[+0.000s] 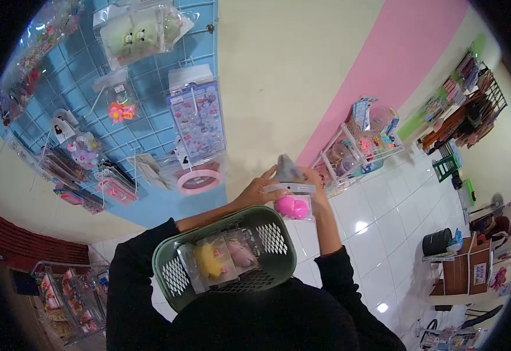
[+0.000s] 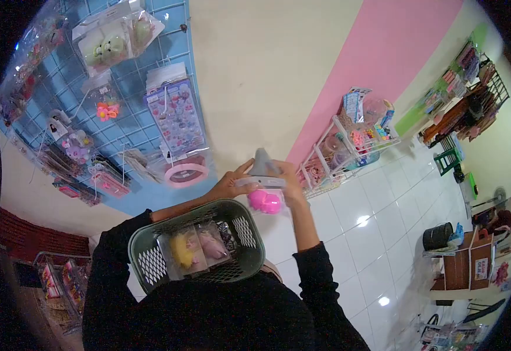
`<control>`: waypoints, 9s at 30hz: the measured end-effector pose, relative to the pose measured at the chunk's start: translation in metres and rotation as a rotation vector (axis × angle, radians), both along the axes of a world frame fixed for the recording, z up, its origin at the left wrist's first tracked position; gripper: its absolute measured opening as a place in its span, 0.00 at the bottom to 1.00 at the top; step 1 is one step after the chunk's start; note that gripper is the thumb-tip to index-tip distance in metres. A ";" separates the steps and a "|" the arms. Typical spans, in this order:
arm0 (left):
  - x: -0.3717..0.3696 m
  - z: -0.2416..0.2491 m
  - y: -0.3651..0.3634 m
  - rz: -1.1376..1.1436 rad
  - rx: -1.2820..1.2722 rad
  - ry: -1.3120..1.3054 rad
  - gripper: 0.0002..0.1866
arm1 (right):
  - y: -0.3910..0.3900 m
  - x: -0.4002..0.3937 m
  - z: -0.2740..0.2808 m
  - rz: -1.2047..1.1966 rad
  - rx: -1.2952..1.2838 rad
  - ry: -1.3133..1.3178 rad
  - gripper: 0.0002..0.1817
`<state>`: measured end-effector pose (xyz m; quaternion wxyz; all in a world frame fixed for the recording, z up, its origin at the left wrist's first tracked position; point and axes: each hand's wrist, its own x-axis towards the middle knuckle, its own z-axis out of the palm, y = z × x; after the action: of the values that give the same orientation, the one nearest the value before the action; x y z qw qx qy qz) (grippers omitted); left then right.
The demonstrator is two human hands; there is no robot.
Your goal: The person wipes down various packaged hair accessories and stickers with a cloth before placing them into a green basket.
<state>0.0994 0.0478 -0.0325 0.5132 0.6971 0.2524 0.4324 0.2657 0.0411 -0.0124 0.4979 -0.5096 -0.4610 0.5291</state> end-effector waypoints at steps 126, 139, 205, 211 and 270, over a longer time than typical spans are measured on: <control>-0.061 0.033 0.004 0.387 -0.771 0.104 0.23 | 0.016 -0.094 -0.005 -0.089 0.742 -0.592 0.16; -0.062 0.021 0.004 0.478 -0.603 0.146 0.30 | 0.002 -0.100 -0.002 -0.118 0.802 -0.530 0.12; -0.077 0.009 0.019 -0.149 -0.674 -0.449 0.20 | -0.027 -0.159 0.188 0.879 0.781 -1.438 0.19; -0.067 0.021 0.022 -0.258 -0.594 -0.268 0.18 | -0.039 -0.170 0.079 1.267 0.778 -1.391 0.29; -0.079 0.025 0.019 0.167 -0.555 -0.291 0.15 | 0.047 -0.066 0.016 0.005 -0.006 -0.078 0.12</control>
<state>0.0207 0.0666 -0.0076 0.6771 0.4384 0.3410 0.4827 0.1996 0.0882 0.0035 0.4767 -0.5301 -0.4798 0.5115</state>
